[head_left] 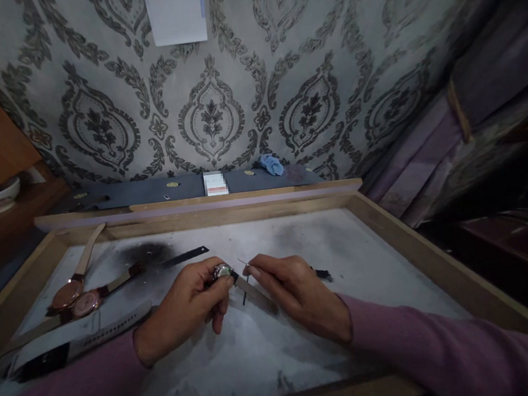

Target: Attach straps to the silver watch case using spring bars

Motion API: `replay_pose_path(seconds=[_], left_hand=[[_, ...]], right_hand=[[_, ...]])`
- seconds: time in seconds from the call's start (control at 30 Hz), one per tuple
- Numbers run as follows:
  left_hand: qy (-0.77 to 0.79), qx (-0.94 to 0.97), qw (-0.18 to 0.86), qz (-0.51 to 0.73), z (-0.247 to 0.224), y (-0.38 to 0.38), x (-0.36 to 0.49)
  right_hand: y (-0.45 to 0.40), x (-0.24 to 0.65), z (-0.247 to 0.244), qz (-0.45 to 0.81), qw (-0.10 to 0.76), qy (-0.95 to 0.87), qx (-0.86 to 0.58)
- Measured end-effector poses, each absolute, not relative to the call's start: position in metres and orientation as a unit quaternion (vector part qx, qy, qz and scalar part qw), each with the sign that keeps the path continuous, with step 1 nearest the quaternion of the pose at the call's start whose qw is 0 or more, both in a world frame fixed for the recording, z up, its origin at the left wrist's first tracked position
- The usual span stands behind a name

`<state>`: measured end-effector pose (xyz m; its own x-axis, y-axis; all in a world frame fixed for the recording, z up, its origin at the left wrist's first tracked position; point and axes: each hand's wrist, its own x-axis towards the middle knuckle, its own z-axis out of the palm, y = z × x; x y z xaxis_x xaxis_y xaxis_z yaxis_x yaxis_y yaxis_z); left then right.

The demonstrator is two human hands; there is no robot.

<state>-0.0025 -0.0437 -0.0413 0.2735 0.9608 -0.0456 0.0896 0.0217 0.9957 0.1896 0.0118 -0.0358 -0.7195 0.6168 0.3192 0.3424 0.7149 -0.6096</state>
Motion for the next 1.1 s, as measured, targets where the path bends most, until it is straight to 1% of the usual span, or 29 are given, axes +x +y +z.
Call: replay_pose_path(seconds=[0.1,0.23,0.5,1.1], left_hand=[[0.46,0.582,0.543,0.393,-0.0392,-0.0438,-0.0033],[0.462,0.585,0.537,0.395,-0.0395,-0.0435,-0.0046],[0.465,0.583,0.541,0.389,-0.0381,-0.0437,-0.0031],[0.46,0.584,0.544,0.39,-0.0377,-0.0444,-0.0025]], right_hand=[[0.01,0.1906,-0.0333,0.285,0.23,-0.896,-0.251],[0.0102,0.191,-0.032,0.288,0.228,-0.903,-0.223],[0.011,0.1917,-0.0326,0.304,0.207,-0.904,-0.219],[0.0111,0.1898,-0.0332,0.345,0.204,-0.886,-0.233]])
